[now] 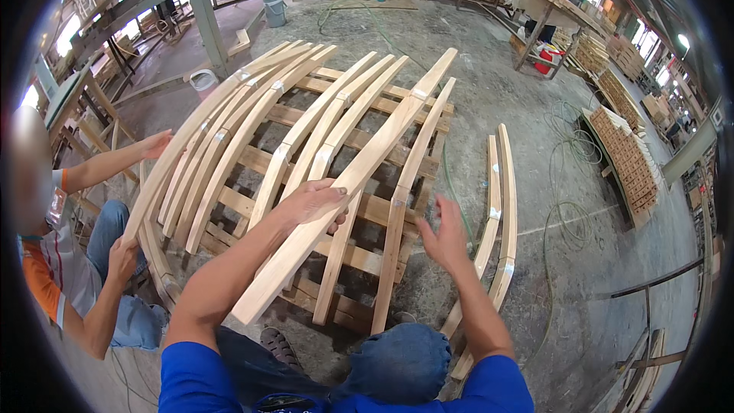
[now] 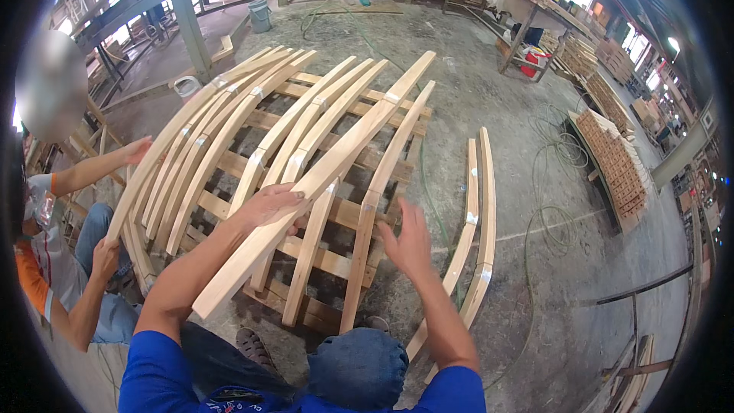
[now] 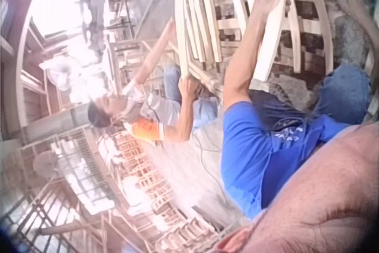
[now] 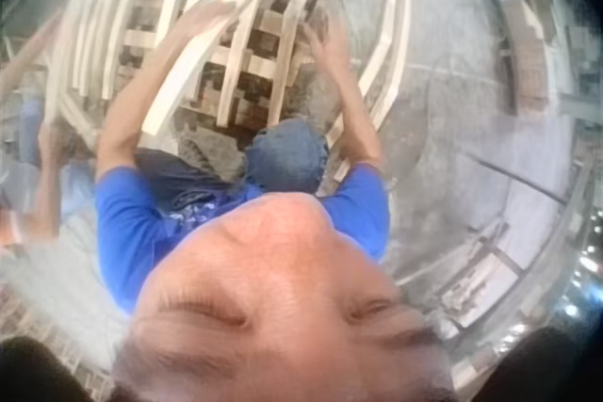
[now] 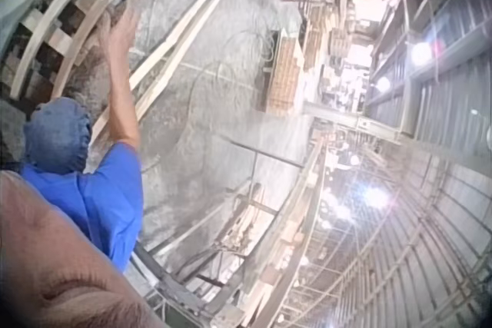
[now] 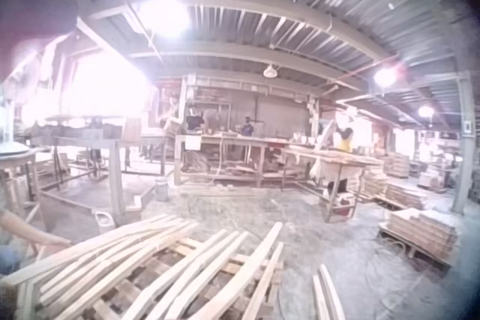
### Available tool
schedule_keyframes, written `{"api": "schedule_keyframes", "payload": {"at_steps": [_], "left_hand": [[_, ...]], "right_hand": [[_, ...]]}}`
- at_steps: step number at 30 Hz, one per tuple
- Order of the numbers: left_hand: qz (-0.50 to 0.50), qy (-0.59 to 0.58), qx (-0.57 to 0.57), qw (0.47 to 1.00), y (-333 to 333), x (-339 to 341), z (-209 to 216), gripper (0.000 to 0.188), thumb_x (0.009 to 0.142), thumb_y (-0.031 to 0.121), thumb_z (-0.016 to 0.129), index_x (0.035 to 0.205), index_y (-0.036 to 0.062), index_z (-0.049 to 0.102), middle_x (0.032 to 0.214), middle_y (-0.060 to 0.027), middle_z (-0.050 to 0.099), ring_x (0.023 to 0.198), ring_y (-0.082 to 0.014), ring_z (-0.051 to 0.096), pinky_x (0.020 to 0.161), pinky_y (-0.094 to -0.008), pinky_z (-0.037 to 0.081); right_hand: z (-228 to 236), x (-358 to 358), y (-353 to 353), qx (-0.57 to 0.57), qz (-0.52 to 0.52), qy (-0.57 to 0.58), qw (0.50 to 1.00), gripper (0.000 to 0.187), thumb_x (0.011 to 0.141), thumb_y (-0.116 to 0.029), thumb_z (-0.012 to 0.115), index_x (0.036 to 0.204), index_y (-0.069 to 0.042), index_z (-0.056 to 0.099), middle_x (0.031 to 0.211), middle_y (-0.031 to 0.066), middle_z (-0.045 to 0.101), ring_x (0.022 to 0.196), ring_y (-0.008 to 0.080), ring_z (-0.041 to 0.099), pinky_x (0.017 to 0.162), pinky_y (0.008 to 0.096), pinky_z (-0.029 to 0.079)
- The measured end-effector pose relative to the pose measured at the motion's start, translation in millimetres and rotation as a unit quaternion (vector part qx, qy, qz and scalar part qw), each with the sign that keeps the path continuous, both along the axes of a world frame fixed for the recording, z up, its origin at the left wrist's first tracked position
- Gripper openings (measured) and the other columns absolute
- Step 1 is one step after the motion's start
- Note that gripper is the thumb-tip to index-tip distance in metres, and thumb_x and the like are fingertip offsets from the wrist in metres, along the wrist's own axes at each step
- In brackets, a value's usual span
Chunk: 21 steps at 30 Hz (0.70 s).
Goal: The person sits on the floor and arranges curved wooden slats into a grid-like structure on a pallet. They repeatedly pick up slats, align them with others, and place them into position while a coworker assists nearby.
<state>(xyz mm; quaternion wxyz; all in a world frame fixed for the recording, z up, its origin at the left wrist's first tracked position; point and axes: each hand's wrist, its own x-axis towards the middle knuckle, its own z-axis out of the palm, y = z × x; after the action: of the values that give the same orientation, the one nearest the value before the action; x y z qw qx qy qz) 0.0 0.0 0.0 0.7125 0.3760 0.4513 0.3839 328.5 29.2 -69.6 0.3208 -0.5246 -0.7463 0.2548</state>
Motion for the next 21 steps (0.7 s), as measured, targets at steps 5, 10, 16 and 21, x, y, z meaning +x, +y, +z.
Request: {"api": "schedule_keyframes", "payload": {"at_steps": [5, 10, 16, 21], "left_hand": [[-0.029, 0.074, 0.076, 0.994, -41.7, -21.9, 42.4, 0.038, 0.103, 0.023, 0.059, 0.134, 0.0009, 0.057, 0.083, -0.0064, 0.061, 0.069, -0.0153, 0.061, 0.059, -0.0303, 0.053], [-0.049, 0.112, 0.111, 0.986, -71.6, -24.5, 86.3, 0.055, 0.102, 0.017, 0.059, 0.152, -0.0002, 0.045, 0.089, -0.0058, 0.063, 0.074, -0.0153, 0.065, 0.059, -0.0289, 0.054], [-0.080, 0.162, 0.109, 0.978, -79.1, -40.6, 129.5, 0.056, 0.107, 0.027, 0.051, 0.155, 0.0014, 0.041, 0.104, -0.0122, 0.070, 0.083, -0.0201, 0.072, 0.064, -0.0301, 0.060], [0.037, -0.120, 0.159, 0.979, -57.6, -85.8, 79.0, 0.059, 0.111, 0.045, 0.041, 0.145, -0.0028, 0.048, 0.109, -0.0150, 0.068, 0.094, -0.0235, 0.071, 0.072, -0.0339, 0.061]], "right_hand": [[82.9, -51.0, 41.2, 0.298, 0.055, -0.182, 0.936, 0.074, 0.083, -0.014, 0.078, 0.148, -0.006, 0.046, 0.144, 0.0202, 0.050, 0.136, 0.0421, 0.047, 0.112, 0.0523, 0.037], [124.9, -87.3, 92.1, 0.479, 0.116, -0.230, 0.839, 0.065, 0.083, -0.013, 0.073, 0.144, -0.013, 0.052, 0.143, 0.0176, 0.054, 0.137, 0.0390, 0.049, 0.115, 0.0544, 0.037], [149.8, -82.1, 110.3, 0.492, 0.257, -0.226, 0.801, 0.048, 0.077, -0.012, 0.072, 0.122, -0.005, 0.059, 0.110, 0.0153, 0.064, 0.109, 0.0364, 0.062, 0.104, 0.0513, 0.046], [195.7, -108.5, 114.2, 0.452, 0.172, -0.161, 0.860, 0.064, 0.066, -0.011, 0.081, 0.125, -0.003, 0.057, 0.107, 0.0201, 0.064, 0.101, 0.0420, 0.063, 0.090, 0.0497, 0.050]]}}
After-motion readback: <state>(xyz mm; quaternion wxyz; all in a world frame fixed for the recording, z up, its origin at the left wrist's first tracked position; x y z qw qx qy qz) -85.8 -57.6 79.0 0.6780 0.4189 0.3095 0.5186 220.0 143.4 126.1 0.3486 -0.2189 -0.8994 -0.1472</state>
